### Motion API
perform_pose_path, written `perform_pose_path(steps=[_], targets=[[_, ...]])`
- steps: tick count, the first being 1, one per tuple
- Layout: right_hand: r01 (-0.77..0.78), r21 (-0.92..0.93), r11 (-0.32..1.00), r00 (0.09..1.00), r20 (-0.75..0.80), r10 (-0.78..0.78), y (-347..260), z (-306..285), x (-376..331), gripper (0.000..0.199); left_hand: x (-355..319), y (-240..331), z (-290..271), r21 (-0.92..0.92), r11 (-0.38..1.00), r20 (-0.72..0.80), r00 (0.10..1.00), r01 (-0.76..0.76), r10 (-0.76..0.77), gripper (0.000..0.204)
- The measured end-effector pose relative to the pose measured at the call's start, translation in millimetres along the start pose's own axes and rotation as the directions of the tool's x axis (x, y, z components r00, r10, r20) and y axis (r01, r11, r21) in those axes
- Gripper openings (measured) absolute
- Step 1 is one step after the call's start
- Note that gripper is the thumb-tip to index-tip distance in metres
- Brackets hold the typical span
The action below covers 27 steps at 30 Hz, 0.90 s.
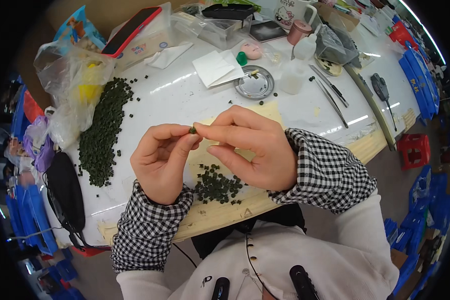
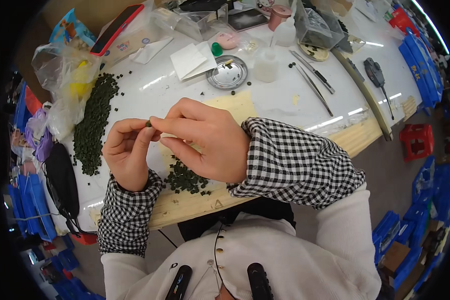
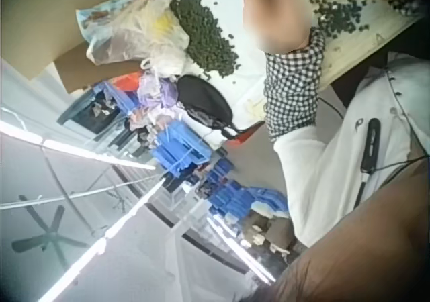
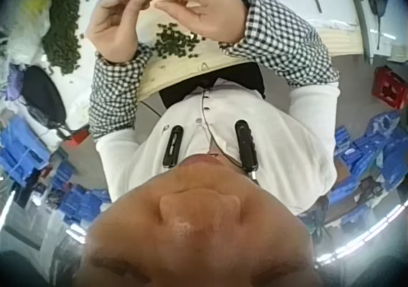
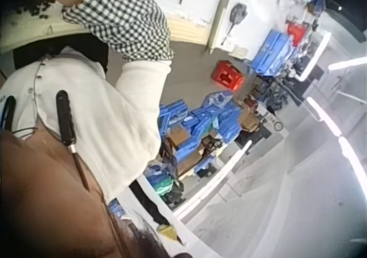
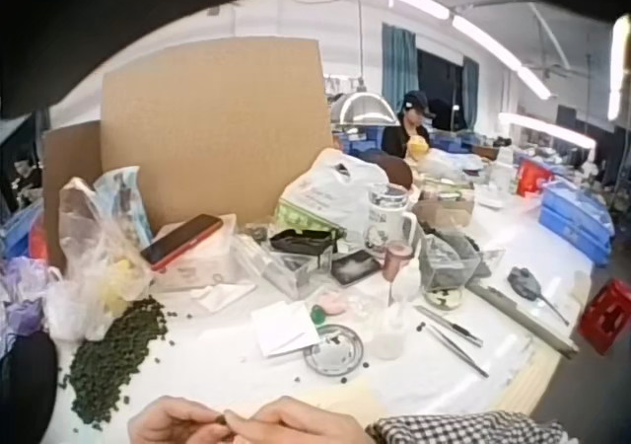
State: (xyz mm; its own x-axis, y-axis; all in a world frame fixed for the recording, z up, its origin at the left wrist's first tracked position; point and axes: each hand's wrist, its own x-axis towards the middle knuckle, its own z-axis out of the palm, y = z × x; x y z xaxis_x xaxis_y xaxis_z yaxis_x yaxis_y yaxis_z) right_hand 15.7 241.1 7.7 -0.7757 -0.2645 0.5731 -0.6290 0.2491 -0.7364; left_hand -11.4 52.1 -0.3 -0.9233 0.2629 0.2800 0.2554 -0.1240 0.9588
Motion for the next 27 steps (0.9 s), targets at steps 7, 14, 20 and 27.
perform_pose_path(steps=[7,14,20,27], targets=[[0.269,-0.173,0.947,0.962,0.007,-0.272,-61.8,-48.3,7.9,0.028,-2.1,1.4,-4.7,-0.073,0.995,0.017,0.998,0.067,-0.066,0.015],[0.443,-0.093,0.892,0.896,0.003,-0.445,-111.2,-67.8,-8.5,0.037,-0.3,0.5,-2.7,-0.107,0.992,0.045,0.997,0.068,-0.063,0.015],[0.604,-0.027,0.796,0.795,-0.040,-0.605,-99.1,-69.6,-2.4,0.042,3.0,-0.4,-1.3,-0.089,0.993,0.060,0.996,0.075,-0.070,0.011],[0.523,-0.051,0.851,0.852,-0.007,-0.524,-104.8,-67.5,-5.1,0.044,2.0,-1.7,-3.7,-0.149,0.987,0.104,0.993,0.066,-0.051,0.015]])
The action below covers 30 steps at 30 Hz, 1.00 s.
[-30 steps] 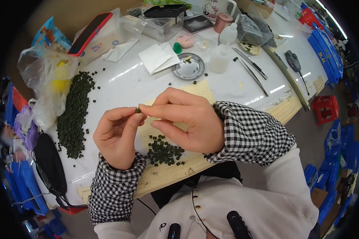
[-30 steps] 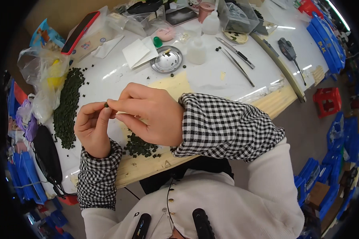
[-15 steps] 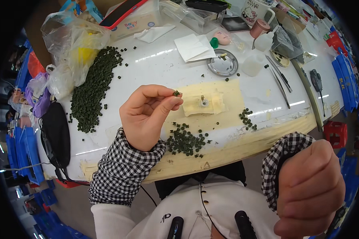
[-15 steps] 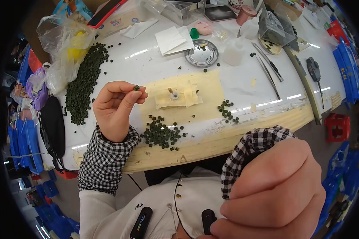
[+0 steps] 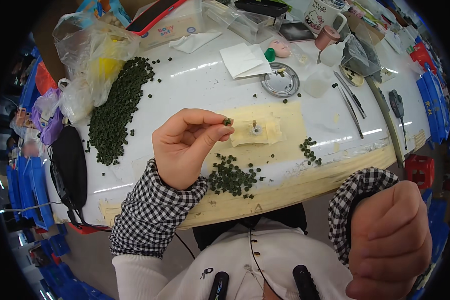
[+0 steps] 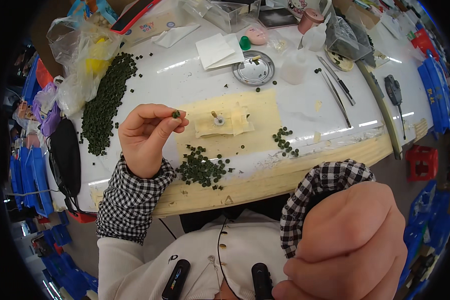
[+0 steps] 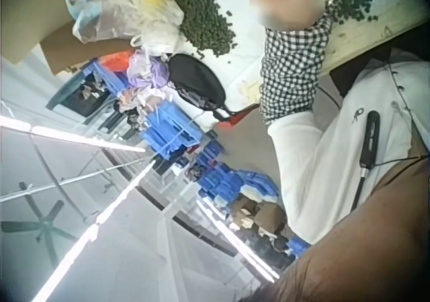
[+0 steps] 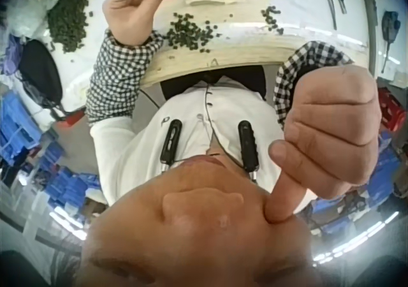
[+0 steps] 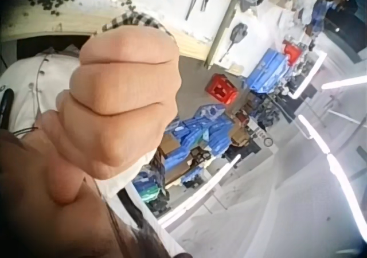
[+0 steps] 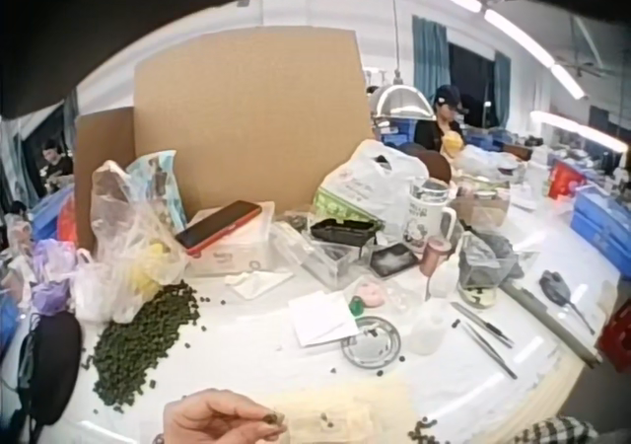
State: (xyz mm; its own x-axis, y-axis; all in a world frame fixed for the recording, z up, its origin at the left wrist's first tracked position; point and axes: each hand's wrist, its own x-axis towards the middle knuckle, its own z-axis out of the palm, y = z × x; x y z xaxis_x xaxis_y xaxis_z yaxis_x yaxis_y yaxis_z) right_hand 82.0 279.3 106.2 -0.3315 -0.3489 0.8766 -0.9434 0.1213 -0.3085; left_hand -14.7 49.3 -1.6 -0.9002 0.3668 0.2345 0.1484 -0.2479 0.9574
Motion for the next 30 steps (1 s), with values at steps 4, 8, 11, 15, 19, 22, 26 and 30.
perform_pose_path(steps=[4,8,11,15,19,22,26,30], targets=[[0.082,-0.005,0.997,0.997,-0.008,-0.082,0.7,-1.5,-1.4,0.040,0.8,0.8,1.3,0.049,0.999,0.017,1.000,-0.003,0.002,0.013],[0.165,-0.022,0.986,0.986,-0.021,-0.165,7.7,0.9,-3.6,0.042,0.6,1.2,-0.1,0.068,0.997,0.053,0.998,-0.021,0.017,0.012],[0.126,-0.081,0.989,0.989,0.090,-0.118,32.1,3.3,-10.9,0.039,0.7,2.9,1.4,0.068,0.998,0.059,0.998,-0.005,0.001,0.012],[-0.287,-0.261,0.922,0.933,0.143,0.331,57.5,21.8,-11.0,0.021,-1.5,5.8,-1.5,0.101,0.995,0.063,0.998,-0.013,0.007,0.012],[-0.370,-0.366,0.854,0.903,0.073,0.423,76.5,36.7,-21.8,0.021,-1.6,4.4,-1.8,0.092,0.996,0.091,0.996,-0.024,0.015,0.013],[-0.395,-0.440,0.806,0.901,-0.016,0.433,86.7,22.2,-24.8,0.018,8.2,11.2,-6.6,0.177,0.984,0.261,0.963,0.025,-0.072,0.012],[-0.598,-0.423,0.681,0.767,-0.055,0.639,76.8,-8.4,-44.9,0.011,14.9,15.8,-21.9,0.466,0.884,0.475,0.835,0.029,-0.278,0.009],[-0.692,-0.477,0.541,0.574,0.091,0.814,63.1,-25.3,-75.0,0.008,15.7,12.7,-21.2,0.542,0.837,0.523,0.809,-0.071,-0.270,0.010]])
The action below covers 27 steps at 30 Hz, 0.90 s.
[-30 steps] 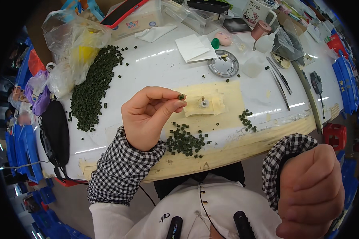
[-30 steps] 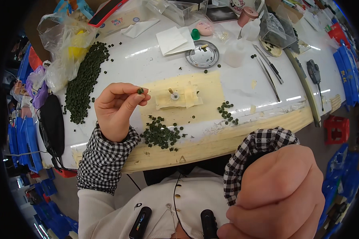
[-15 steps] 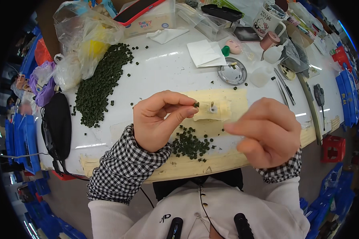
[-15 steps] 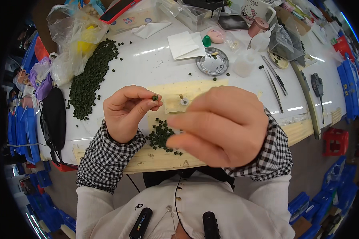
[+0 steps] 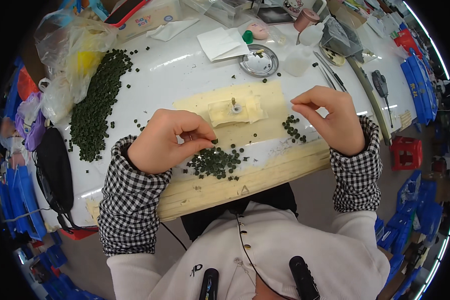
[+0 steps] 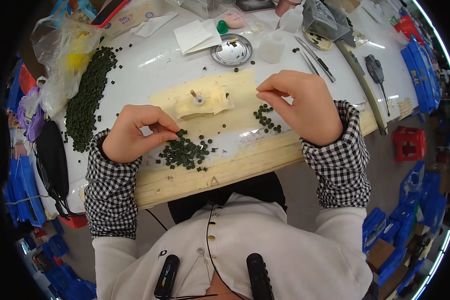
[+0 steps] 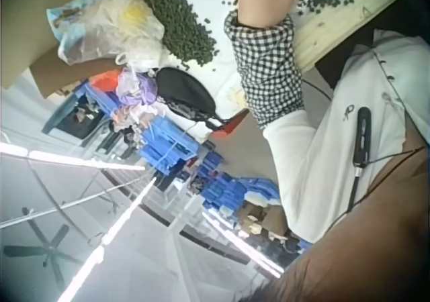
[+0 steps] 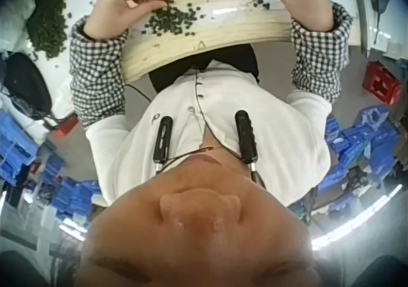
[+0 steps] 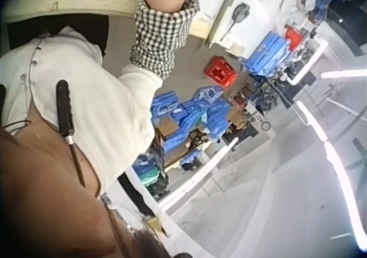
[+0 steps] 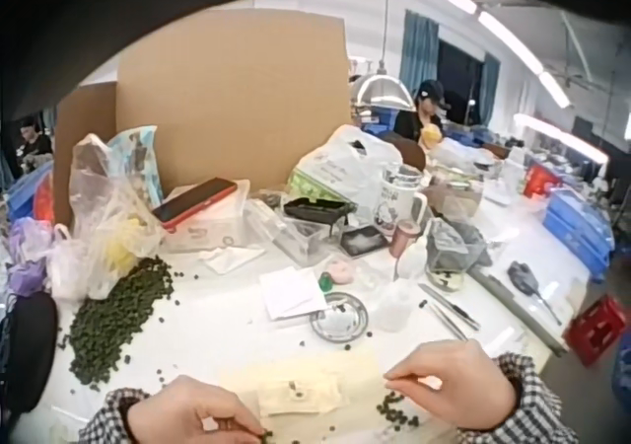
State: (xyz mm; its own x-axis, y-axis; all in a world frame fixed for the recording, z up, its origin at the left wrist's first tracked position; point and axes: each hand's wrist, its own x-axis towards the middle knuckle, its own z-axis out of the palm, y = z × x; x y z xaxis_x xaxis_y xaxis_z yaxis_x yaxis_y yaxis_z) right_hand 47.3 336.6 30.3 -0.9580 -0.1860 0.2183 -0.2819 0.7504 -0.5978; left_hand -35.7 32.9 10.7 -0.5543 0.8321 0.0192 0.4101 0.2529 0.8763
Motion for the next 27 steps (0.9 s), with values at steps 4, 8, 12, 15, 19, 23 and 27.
perform_pose_path(steps=[4,8,12,15,19,23,27], targets=[[0.072,-0.137,0.988,0.989,0.137,-0.053,4.2,12.6,-10.7,0.011,-1.2,-1.3,-2.1,0.025,0.999,0.071,0.997,0.036,-0.037,0.015],[0.021,-0.179,0.984,0.985,0.173,0.010,2.2,22.2,-8.5,0.008,-7.7,-9.3,-18.7,0.004,0.997,-0.068,0.995,0.073,-0.072,0.014],[-0.054,-0.140,0.989,0.977,0.196,0.082,2.1,25.6,-5.0,0.008,-28.6,-20.0,-56.7,0.109,0.963,-0.339,0.920,0.248,-0.199,0.011],[-0.010,-0.149,0.989,0.981,0.192,0.039,-1.2,26.8,-2.0,0.010,-44.6,-24.5,-72.7,0.208,0.892,-0.417,0.862,0.401,-0.289,0.013],[-0.064,-0.088,0.994,0.990,0.117,0.074,-3.0,30.0,0.2,0.012,-52.0,-42.0,-77.5,0.315,0.799,-0.467,0.816,0.513,-0.340,0.016],[0.004,-0.059,0.998,0.994,0.108,0.002,-4.6,31.5,3.6,0.014,-51.7,-46.3,-77.7,0.260,0.769,-0.425,0.784,0.585,-0.453,0.016],[-0.028,-0.039,0.999,0.994,0.102,0.032,1.5,29.4,0.1,0.013,-45.0,-48.2,-76.1,0.197,0.773,-0.364,0.777,0.603,-0.513,0.010]])
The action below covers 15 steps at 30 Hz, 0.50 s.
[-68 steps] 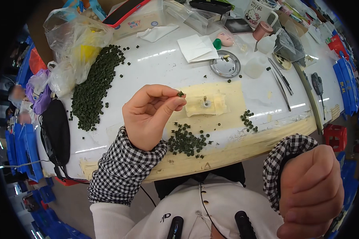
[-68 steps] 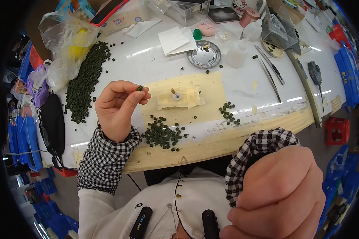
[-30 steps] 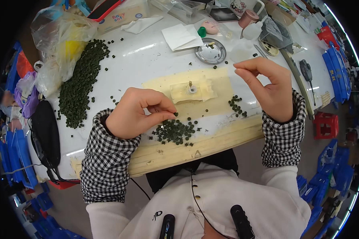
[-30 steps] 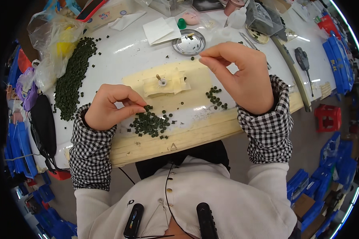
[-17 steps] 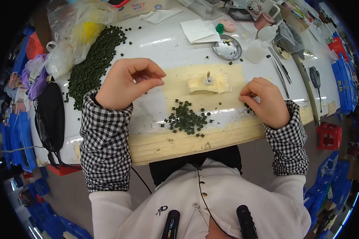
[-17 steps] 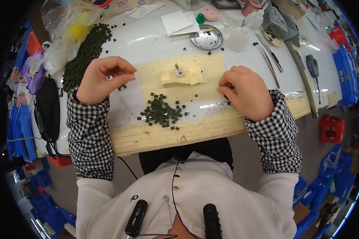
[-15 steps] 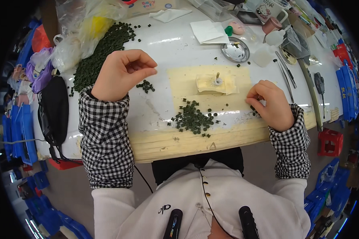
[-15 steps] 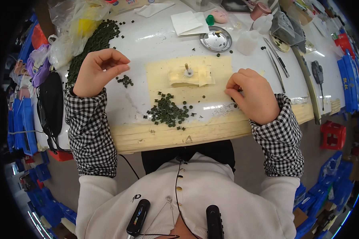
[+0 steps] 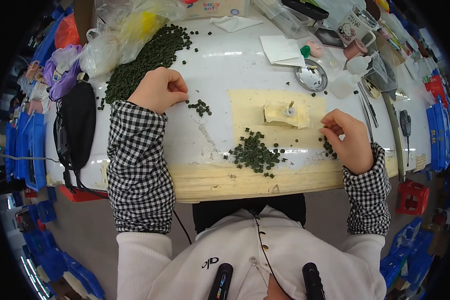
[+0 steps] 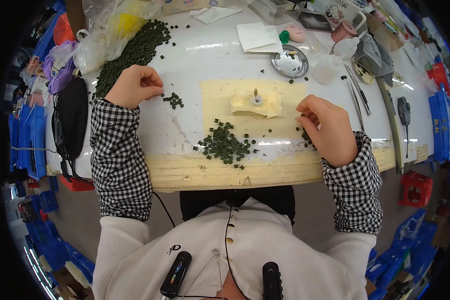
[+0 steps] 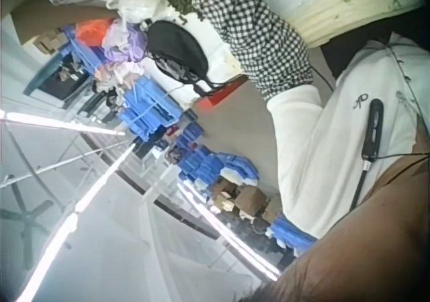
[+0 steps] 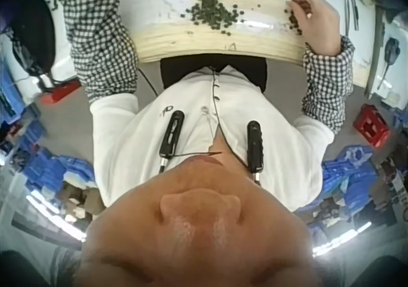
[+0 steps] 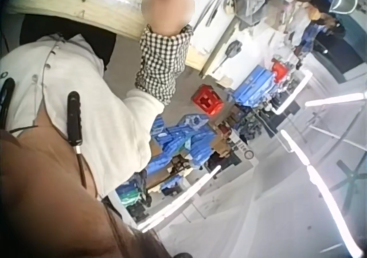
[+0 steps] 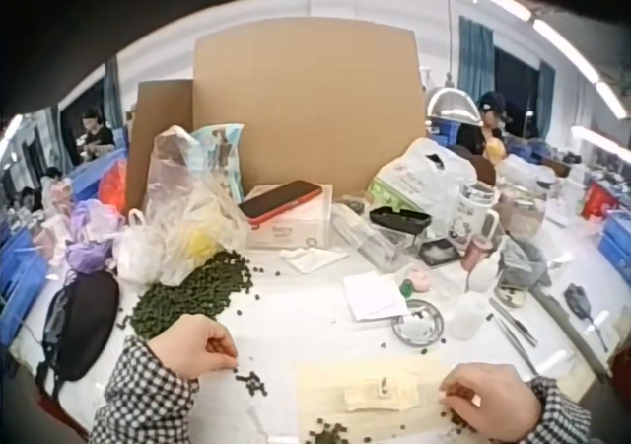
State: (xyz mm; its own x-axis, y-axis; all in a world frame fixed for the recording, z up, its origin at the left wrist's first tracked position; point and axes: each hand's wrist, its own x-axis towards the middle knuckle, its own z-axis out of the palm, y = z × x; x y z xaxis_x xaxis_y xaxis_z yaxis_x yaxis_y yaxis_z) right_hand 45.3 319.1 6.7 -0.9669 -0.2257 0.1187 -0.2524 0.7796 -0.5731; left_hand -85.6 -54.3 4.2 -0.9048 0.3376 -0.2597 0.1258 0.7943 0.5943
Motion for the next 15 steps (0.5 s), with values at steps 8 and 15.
perform_pose_path(steps=[8,15], targets=[[0.104,0.233,0.967,0.992,-0.097,-0.083,-22.9,-15.7,8.0,0.011,-1.7,4.1,7.1,-0.124,0.973,-0.180,0.968,-0.196,0.172,0.004],[0.194,0.412,0.890,0.981,-0.088,-0.173,-66.5,-17.2,39.5,0.009,-26.4,65.4,40.4,-0.704,0.610,-0.172,0.920,-0.365,0.352,0.011]])
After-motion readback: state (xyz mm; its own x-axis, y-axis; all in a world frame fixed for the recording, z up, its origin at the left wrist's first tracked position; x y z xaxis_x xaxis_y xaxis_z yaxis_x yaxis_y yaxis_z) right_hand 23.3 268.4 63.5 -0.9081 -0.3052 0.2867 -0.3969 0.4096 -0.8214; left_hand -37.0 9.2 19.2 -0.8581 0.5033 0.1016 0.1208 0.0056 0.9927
